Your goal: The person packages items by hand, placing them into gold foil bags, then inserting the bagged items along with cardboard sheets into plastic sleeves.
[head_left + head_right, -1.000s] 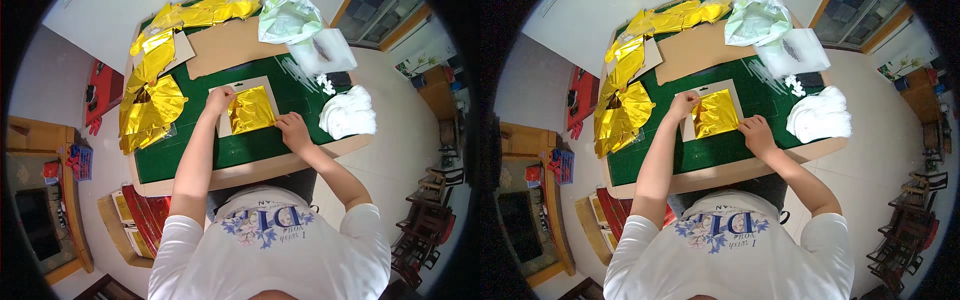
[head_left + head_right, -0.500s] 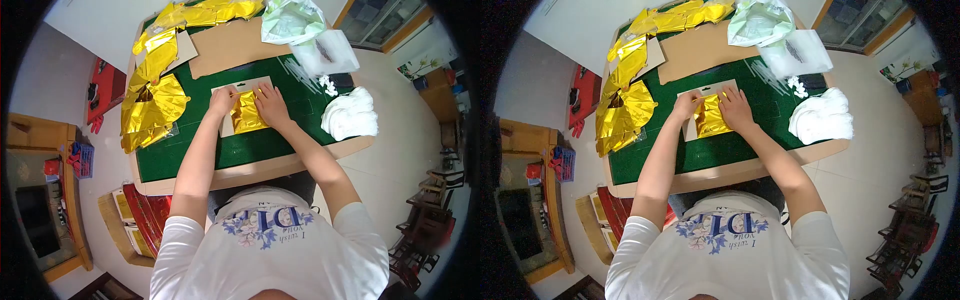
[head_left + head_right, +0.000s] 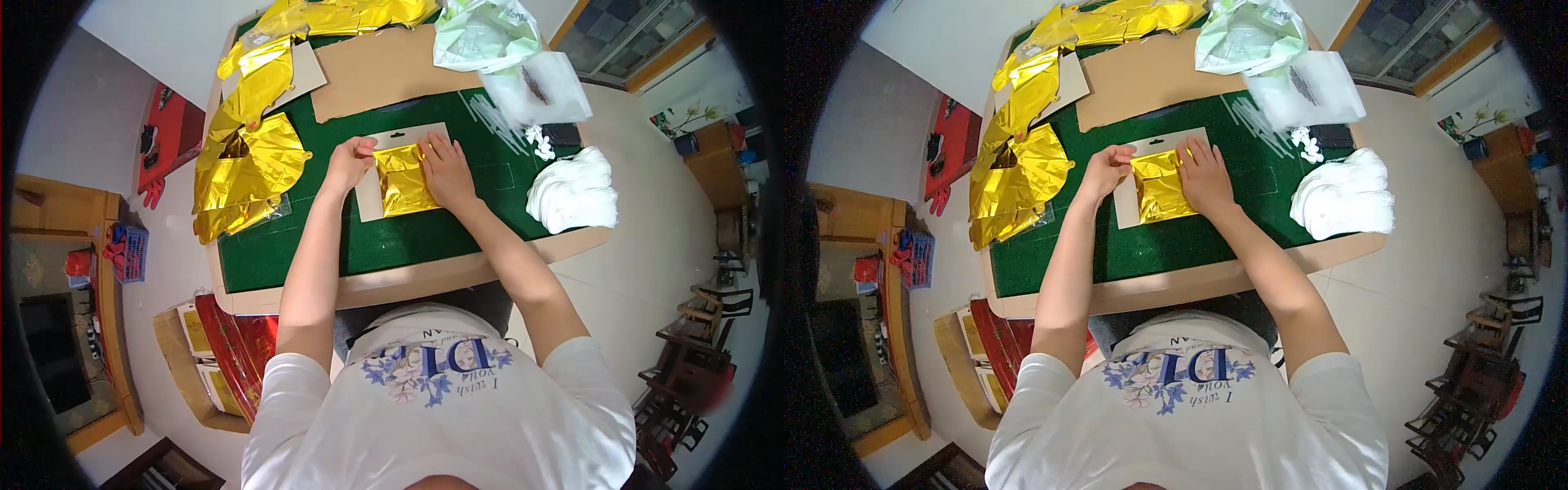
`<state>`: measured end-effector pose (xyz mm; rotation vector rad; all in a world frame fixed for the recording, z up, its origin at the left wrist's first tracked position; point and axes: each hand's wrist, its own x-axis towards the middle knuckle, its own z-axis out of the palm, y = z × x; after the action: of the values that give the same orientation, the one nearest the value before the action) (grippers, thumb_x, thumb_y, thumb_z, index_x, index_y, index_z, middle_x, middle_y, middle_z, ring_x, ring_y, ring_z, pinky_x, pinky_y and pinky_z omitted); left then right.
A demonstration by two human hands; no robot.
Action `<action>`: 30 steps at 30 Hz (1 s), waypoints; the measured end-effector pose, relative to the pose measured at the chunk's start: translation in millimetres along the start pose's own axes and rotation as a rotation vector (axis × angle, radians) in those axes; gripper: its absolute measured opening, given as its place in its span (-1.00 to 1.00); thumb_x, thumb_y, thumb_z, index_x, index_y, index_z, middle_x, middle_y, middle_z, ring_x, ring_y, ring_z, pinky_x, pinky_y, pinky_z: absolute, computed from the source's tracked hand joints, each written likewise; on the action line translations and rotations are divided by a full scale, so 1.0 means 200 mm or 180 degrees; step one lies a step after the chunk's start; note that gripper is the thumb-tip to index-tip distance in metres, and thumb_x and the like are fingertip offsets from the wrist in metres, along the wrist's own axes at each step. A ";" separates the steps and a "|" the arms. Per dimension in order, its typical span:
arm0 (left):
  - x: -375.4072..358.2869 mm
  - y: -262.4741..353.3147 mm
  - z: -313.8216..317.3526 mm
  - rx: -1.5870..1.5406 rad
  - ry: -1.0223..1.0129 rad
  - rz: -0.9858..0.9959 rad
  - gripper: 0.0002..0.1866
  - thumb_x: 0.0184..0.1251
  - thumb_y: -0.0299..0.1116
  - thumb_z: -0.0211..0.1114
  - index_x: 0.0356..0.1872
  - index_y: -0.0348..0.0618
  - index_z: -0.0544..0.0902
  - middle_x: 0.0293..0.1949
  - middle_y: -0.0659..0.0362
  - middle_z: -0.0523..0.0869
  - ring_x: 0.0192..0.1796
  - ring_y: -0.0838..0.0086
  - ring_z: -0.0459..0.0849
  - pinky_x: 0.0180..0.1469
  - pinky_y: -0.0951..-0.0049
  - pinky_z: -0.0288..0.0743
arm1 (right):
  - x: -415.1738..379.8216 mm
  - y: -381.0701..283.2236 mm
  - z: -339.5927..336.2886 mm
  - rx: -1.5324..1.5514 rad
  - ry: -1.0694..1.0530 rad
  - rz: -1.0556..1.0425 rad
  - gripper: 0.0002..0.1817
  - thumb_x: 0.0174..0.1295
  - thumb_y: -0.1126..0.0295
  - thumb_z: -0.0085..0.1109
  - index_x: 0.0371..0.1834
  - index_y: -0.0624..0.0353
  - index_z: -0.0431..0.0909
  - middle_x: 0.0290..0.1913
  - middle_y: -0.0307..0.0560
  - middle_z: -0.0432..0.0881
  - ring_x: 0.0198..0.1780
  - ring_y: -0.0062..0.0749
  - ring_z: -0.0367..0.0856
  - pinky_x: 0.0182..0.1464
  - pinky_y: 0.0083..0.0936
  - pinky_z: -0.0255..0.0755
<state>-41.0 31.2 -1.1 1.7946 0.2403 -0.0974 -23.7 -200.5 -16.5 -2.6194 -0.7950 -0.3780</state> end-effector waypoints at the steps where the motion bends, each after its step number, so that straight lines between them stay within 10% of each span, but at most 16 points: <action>1: 0.00 0.00 0.00 0.0089 0.0057 -0.0006 -0.67 0.10 -0.67 0.27 -0.06 -0.25 0.64 -0.29 0.20 0.70 -0.30 0.56 0.63 -0.21 0.57 0.52 | 0.00 0.00 0.00 -0.0007 0.0004 -0.0012 -0.57 0.39 0.31 -0.05 0.31 0.10 0.39 0.38 0.00 0.35 0.43 -0.17 0.25 0.46 -0.10 0.07; 18: 0.00 0.07 0.07 -0.0053 0.0845 -0.0639 -0.68 0.10 -0.55 0.32 -0.07 -0.26 0.61 -0.34 0.11 0.75 -0.30 0.47 0.71 -0.20 0.47 0.57 | 0.00 -0.01 -0.03 -0.0185 -0.0309 -0.0182 -0.55 0.41 0.17 -0.08 0.36 -0.17 0.39 0.46 -0.09 0.26 0.50 -0.21 0.13 0.49 -0.03 -0.06; 30: -0.15 0.11 0.18 0.0775 0.1421 0.0133 -0.80 0.26 -0.52 0.22 -0.09 -0.23 0.59 -0.30 0.07 0.70 -0.29 0.35 0.69 -0.21 0.39 0.55 | 0.00 -0.04 -0.06 -0.0209 -0.0313 -0.0292 -0.53 0.39 0.09 -0.06 0.38 -0.28 0.37 0.46 -0.03 0.26 0.51 -0.13 0.11 0.47 0.08 -0.07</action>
<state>-63.6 -12.4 17.9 2.0486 0.5264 0.3203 -29.3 -199.7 -2.8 -2.6863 -0.9531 -0.3072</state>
